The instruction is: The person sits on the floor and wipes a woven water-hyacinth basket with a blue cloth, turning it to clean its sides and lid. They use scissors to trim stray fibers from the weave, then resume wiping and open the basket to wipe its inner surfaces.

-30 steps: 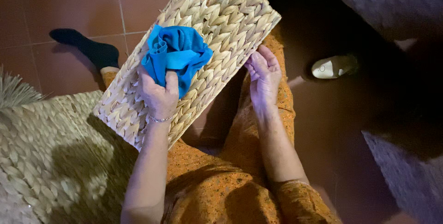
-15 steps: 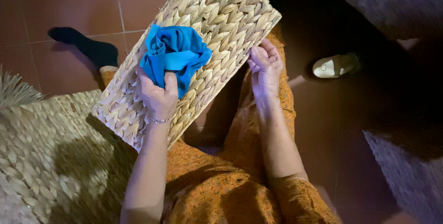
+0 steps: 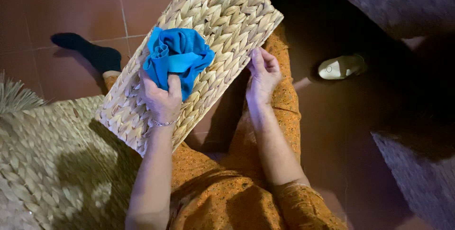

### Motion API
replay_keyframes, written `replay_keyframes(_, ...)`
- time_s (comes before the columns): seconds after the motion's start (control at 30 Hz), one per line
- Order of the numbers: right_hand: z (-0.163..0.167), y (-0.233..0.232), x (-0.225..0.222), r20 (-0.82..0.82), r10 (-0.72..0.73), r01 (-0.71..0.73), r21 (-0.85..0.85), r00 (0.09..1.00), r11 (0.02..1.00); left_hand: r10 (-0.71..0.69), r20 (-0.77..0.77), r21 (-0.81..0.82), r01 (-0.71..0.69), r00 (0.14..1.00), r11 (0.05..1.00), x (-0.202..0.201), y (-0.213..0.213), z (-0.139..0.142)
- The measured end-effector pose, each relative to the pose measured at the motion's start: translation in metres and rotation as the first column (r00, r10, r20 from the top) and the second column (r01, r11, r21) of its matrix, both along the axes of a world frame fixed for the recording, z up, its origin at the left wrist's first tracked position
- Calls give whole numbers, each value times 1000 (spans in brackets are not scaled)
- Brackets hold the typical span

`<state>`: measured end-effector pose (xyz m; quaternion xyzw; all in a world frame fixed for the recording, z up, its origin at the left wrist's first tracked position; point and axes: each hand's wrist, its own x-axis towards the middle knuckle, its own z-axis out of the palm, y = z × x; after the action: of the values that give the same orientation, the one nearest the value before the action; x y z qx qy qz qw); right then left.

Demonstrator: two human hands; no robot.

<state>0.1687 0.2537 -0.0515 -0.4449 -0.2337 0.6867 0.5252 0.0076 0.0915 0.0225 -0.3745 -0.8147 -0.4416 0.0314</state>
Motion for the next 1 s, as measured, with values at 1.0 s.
replay_keyframes(1.0,65,-17,31,287,258,-359,395,922,845,-99,767,265,-173,635,948,-22,0,17)
